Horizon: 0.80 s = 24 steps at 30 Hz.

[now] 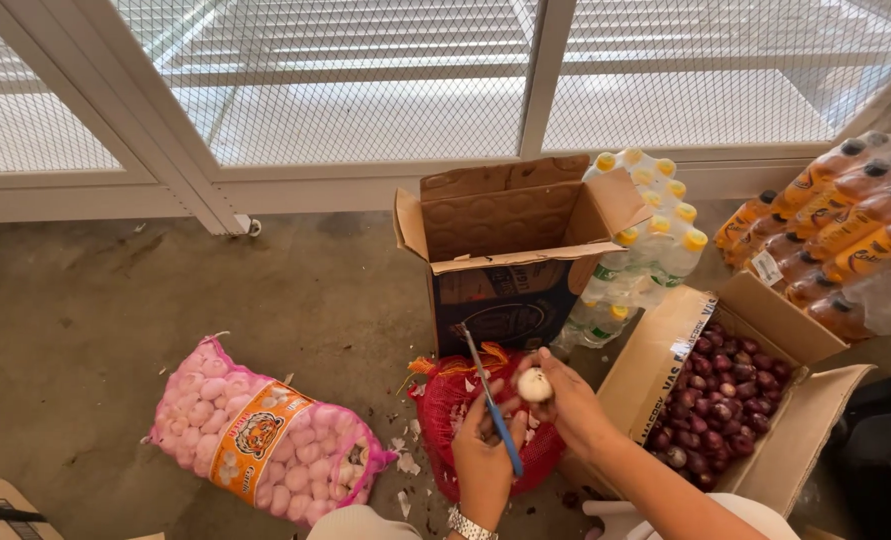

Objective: Trimming and preparing garlic bulbs using scissors in a storage area.

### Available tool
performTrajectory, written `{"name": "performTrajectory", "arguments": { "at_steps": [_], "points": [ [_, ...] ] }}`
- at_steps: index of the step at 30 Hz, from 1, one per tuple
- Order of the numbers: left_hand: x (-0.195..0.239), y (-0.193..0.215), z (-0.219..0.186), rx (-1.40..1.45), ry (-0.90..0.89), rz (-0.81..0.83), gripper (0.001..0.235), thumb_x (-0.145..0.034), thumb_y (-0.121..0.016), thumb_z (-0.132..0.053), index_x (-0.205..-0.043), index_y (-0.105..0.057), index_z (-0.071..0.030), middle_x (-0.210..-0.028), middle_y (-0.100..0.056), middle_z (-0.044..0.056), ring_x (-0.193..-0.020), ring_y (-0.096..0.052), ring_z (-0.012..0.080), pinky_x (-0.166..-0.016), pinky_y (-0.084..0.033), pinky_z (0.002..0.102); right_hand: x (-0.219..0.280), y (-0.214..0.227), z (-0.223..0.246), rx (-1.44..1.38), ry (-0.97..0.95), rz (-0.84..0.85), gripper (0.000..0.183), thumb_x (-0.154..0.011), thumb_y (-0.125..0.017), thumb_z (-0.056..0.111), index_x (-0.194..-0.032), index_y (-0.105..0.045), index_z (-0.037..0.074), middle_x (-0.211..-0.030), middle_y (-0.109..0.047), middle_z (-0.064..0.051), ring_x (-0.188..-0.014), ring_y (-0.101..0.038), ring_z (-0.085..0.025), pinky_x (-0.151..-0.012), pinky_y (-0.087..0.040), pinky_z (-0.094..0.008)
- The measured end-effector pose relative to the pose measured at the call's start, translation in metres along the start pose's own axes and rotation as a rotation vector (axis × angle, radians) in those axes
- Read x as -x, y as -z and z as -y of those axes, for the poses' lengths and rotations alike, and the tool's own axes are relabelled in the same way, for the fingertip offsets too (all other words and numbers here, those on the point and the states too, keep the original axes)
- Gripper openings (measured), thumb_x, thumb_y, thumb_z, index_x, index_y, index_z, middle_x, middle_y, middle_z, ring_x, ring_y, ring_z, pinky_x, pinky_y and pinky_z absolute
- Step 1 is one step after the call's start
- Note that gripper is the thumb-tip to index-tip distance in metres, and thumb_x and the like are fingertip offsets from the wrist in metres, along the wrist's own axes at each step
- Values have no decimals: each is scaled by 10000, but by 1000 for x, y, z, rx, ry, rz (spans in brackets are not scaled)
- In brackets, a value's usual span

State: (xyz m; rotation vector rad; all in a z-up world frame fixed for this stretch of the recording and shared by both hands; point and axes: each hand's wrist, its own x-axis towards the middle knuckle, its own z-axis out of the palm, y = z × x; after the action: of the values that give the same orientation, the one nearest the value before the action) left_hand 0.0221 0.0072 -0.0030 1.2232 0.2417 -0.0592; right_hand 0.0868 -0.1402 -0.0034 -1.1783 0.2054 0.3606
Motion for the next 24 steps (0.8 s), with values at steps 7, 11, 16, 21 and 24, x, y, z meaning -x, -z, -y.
{"name": "performTrajectory", "arguments": {
  "at_steps": [7,11,16,21,24],
  "points": [
    [-7,12,-17,9,-112,-130,530,-826,-793,-41,-1329,-628,-55,-1119,-794,128,-887,-734,130,-738,-600,254,21,-31,41,-74,-222,95,316,-1038,-426,164,-1302,-534,30,-902,-670,-99,-709,-666,-155,-607,-561,-289],
    [-8,15,-18,13,-142,-115,517,-813,-803,-48,-1299,-629,-60,-1098,-797,122,-875,-739,119,-724,-603,246,13,-8,13,234,-63,265,326,-1052,-432,308,-1238,-566,76,-806,-642,-56,-613,-622,-128,-516,-509,-270],
    [-8,22,-21,-11,-89,-120,419,-860,-801,-74,-1257,-672,-41,-999,-817,151,-768,-701,123,-605,-522,248,17,-5,12,336,-93,423,361,-1096,-409,363,-1198,-583,63,-822,-643,-34,-601,-519,-86,-519,-418,-216],
    [-3,19,-6,-128,-111,-93,514,-858,-750,-78,-1353,-611,-77,-1048,-814,119,-776,-727,130,-639,-562,270,14,-9,31,26,-78,304,362,-1076,-428,340,-1226,-575,45,-911,-676,-63,-672,-541,-112,-581,-452,-246],
    [8,13,-16,-340,-182,6,663,-827,-745,-76,-1446,-510,-94,-1076,-788,126,-846,-776,196,-727,-608,324,16,-15,51,-84,-32,234,410,-1047,-458,314,-1326,-570,36,-1022,-684,-77,-760,-570,-123,-666,-493,-263]
  ]
}}
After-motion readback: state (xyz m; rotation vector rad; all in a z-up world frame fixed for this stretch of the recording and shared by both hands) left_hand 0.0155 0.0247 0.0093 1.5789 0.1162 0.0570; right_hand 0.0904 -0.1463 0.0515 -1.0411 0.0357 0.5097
